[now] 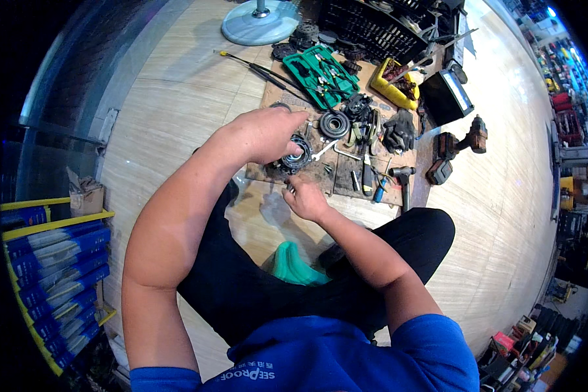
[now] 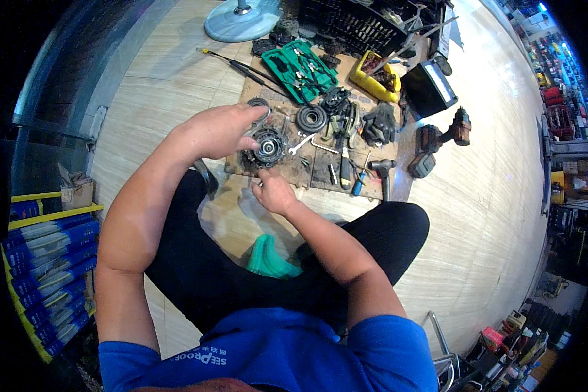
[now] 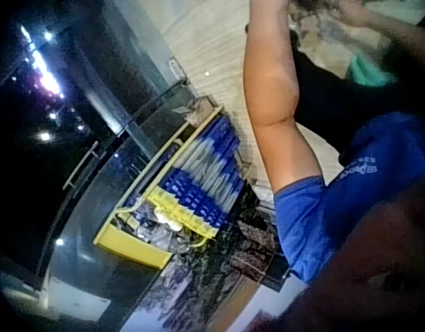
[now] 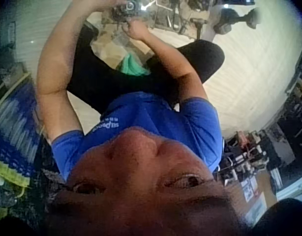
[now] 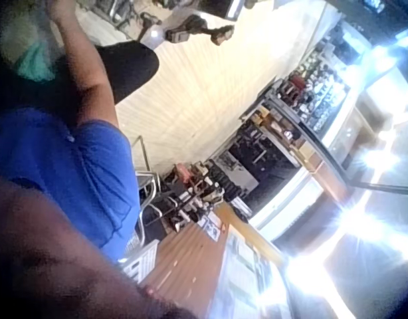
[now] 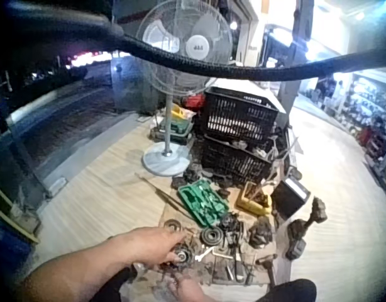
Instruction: The person is assembling a circular mechanical component on a wooden board. They use a screwdriver and a wrench to install internal components and tighten hardware while handling gears and bearings.
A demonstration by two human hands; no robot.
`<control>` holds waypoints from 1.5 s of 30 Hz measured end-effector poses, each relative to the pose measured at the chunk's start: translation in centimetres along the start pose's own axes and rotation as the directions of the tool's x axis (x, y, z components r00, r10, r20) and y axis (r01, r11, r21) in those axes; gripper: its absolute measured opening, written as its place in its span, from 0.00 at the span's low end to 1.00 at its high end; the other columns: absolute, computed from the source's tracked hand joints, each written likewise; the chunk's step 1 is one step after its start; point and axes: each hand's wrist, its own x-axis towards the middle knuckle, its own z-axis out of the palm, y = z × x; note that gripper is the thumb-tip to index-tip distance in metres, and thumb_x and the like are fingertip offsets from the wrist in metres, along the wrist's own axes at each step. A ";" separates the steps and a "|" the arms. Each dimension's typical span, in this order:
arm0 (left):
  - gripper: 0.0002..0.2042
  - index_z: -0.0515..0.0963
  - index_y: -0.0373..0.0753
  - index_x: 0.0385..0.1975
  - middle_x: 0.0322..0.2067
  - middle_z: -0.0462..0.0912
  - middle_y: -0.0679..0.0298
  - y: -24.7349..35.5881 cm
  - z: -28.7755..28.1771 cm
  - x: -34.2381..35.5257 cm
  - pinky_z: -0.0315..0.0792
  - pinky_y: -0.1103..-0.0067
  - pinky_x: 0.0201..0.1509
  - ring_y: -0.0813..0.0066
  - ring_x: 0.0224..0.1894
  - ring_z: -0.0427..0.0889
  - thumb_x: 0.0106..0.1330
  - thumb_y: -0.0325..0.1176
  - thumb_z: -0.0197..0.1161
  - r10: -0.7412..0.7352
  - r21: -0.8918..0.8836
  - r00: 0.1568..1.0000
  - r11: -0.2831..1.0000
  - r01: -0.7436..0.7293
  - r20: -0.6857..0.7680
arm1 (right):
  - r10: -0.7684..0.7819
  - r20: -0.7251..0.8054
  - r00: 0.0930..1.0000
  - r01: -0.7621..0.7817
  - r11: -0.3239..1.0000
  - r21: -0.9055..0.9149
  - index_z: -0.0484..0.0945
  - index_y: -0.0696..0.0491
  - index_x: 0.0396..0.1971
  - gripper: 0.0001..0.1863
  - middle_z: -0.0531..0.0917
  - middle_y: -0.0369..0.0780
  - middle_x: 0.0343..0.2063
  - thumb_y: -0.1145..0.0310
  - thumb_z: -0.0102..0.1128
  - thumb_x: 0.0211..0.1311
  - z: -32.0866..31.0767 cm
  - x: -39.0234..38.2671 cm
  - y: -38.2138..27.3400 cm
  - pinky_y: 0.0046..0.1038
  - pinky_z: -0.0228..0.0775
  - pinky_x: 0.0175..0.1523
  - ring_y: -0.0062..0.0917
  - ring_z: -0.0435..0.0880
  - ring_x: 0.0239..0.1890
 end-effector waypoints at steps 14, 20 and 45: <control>0.26 0.71 0.37 0.57 0.52 0.80 0.46 -0.5 0.4 0.1 0.73 0.60 0.60 0.48 0.56 0.78 0.61 0.38 0.69 0.011 -0.007 1.000 1.000 -0.010 0.026 | 0.100 0.377 0.921 -0.381 0.443 0.811 0.65 0.57 0.65 0.22 0.80 0.45 0.55 0.71 0.52 0.74 -0.7 0.1 4.4 0.31 0.75 0.57 0.32 0.83 0.53; 0.28 0.71 0.38 0.59 0.51 0.81 0.48 0.3 0.3 0.6 0.76 0.61 0.56 0.50 0.55 0.81 0.61 0.42 0.70 -0.013 0.029 0.999 1.000 0.012 0.033 | 0.058 0.402 0.914 -0.402 0.262 0.877 0.72 0.53 0.55 0.14 0.83 0.40 0.43 0.64 0.51 0.76 0.3 1.1 5.3 0.31 0.79 0.46 0.29 0.86 0.43; 0.33 0.65 0.43 0.67 0.58 0.77 0.48 0.2 -0.2 -0.1 0.74 0.62 0.59 0.50 0.58 0.78 0.62 0.43 0.69 -0.016 0.025 1.000 1.000 0.015 0.025 | 0.015 0.116 0.993 -0.005 0.996 -0.086 0.79 0.51 0.46 0.14 0.83 0.54 0.34 0.72 0.53 0.60 0.0 0.9 2.4 0.52 0.73 0.44 0.51 0.83 0.40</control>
